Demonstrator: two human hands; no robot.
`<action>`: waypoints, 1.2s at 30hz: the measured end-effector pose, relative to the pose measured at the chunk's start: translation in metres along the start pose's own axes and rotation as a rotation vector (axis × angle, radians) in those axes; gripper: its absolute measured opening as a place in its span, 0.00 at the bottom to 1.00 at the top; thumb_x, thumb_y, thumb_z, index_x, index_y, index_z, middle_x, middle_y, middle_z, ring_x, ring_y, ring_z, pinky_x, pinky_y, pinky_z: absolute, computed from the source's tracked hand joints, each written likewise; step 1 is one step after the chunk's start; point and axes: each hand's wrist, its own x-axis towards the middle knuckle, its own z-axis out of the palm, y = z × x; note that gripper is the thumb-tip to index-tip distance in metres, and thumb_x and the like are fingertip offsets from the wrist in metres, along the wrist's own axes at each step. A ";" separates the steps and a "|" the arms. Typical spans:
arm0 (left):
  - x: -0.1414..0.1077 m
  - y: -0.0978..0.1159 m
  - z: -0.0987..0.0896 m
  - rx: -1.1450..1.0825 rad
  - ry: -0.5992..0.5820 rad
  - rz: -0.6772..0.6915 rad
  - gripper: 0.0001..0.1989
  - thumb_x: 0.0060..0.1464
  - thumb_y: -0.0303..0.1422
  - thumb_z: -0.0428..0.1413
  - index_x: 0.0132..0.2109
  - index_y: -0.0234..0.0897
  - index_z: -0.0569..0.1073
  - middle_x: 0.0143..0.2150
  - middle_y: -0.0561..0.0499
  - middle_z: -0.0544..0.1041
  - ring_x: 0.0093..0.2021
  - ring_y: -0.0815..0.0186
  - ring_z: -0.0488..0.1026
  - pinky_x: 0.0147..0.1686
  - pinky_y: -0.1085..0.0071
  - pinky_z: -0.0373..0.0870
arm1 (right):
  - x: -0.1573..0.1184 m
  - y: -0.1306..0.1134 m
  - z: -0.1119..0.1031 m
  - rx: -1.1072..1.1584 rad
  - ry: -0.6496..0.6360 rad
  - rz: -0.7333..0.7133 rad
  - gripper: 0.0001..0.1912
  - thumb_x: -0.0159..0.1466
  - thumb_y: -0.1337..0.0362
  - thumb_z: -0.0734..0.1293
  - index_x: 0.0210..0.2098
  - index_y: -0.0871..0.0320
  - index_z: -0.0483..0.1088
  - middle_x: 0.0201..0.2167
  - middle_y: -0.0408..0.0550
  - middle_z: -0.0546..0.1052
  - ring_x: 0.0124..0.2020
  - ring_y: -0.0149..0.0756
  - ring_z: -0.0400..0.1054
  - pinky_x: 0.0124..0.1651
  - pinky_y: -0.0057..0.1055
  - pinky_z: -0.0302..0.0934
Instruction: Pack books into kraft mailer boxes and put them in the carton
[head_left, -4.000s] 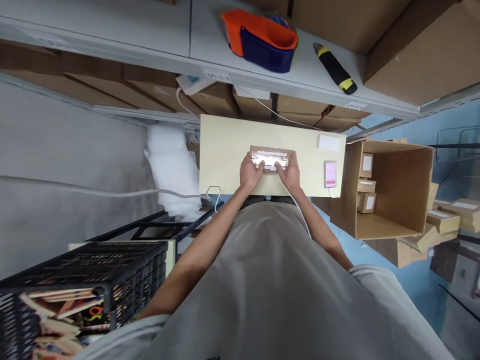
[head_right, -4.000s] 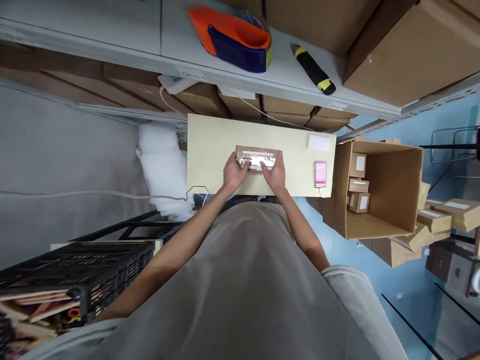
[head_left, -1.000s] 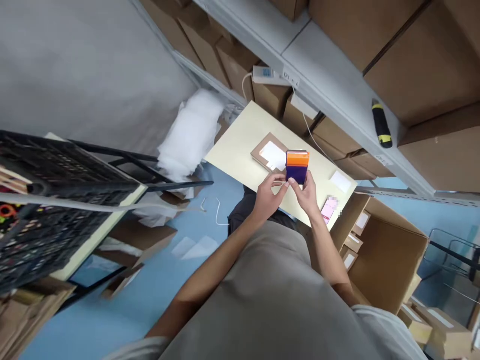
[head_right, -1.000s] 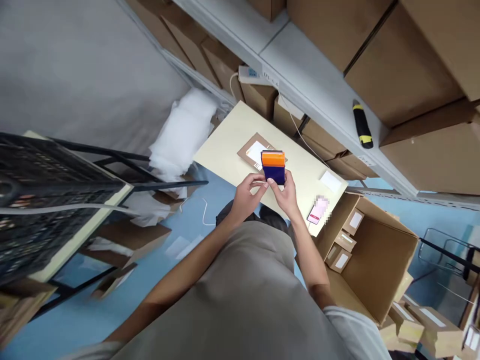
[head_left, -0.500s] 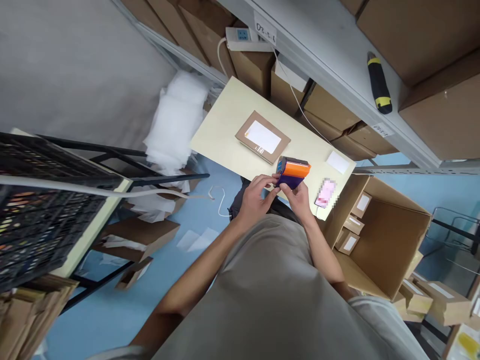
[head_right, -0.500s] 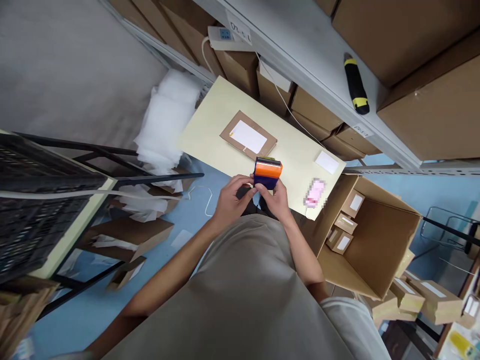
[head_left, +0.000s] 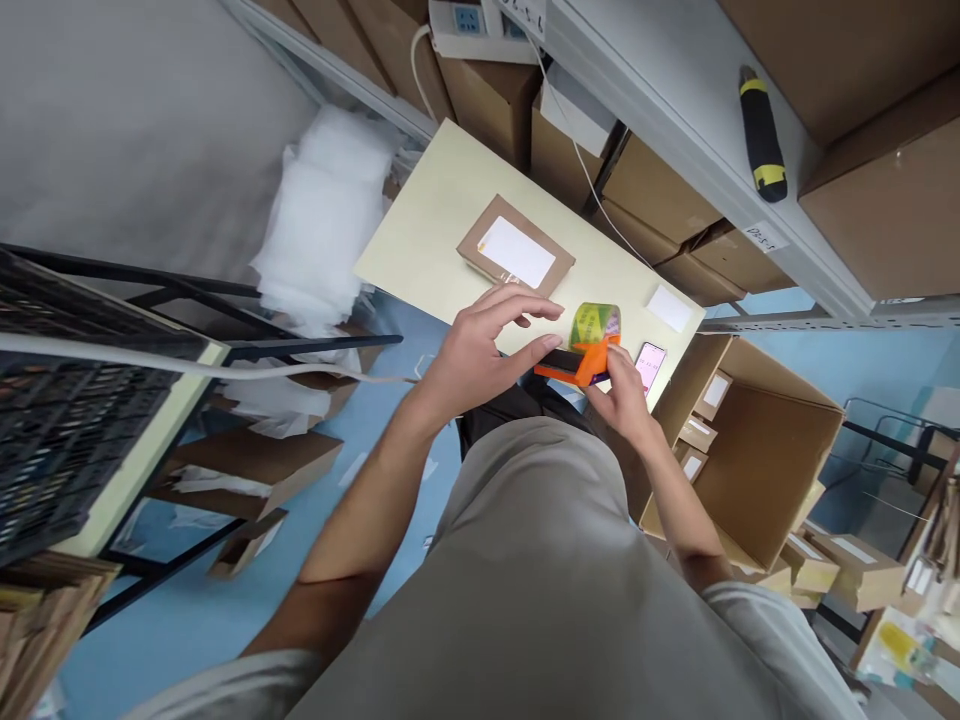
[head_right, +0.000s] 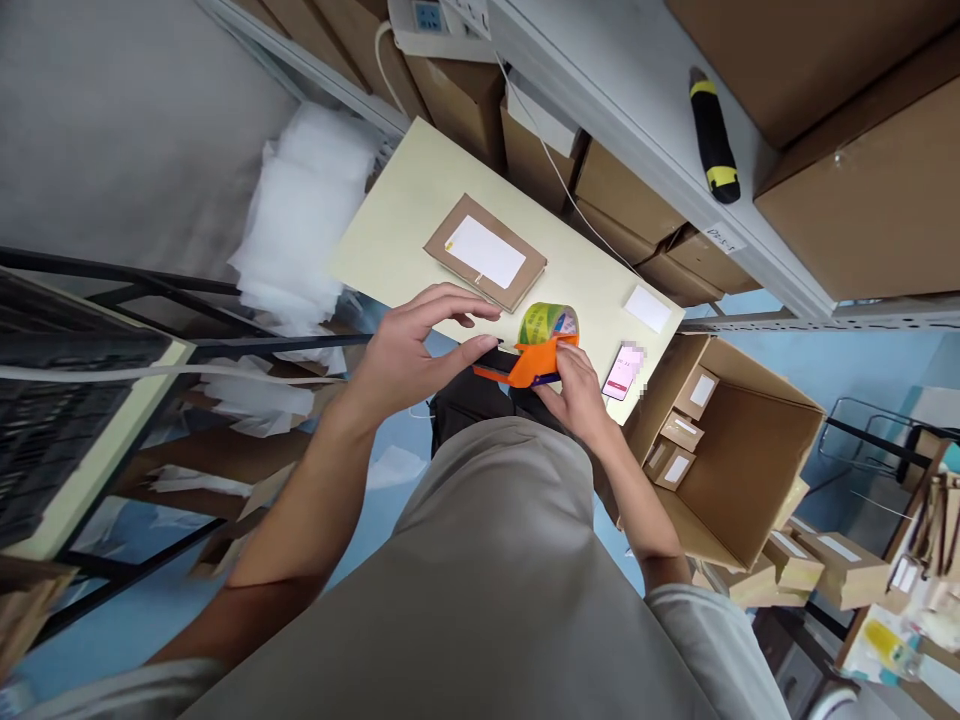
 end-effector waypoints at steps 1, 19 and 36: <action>-0.001 -0.001 -0.002 0.010 -0.021 0.010 0.11 0.74 0.43 0.63 0.56 0.44 0.83 0.50 0.48 0.84 0.49 0.60 0.81 0.51 0.61 0.82 | 0.000 0.003 -0.002 -0.026 0.000 -0.034 0.14 0.77 0.56 0.69 0.58 0.54 0.75 0.51 0.59 0.83 0.55 0.55 0.77 0.61 0.57 0.75; -0.034 0.013 -0.002 0.232 0.240 0.430 0.10 0.75 0.29 0.60 0.53 0.51 0.84 0.44 0.54 0.88 0.43 0.65 0.84 0.45 0.66 0.81 | 0.003 -0.014 -0.036 -0.391 0.036 -0.257 0.11 0.79 0.62 0.64 0.57 0.56 0.75 0.45 0.56 0.84 0.49 0.51 0.80 0.62 0.56 0.75; -0.093 -0.121 0.094 0.051 0.312 -0.314 0.19 0.75 0.50 0.58 0.40 0.44 0.84 0.41 0.46 0.86 0.44 0.57 0.81 0.50 0.57 0.79 | 0.000 0.031 0.019 -0.383 -0.517 0.121 0.21 0.81 0.44 0.66 0.51 0.57 0.75 0.42 0.60 0.85 0.47 0.54 0.81 0.57 0.48 0.75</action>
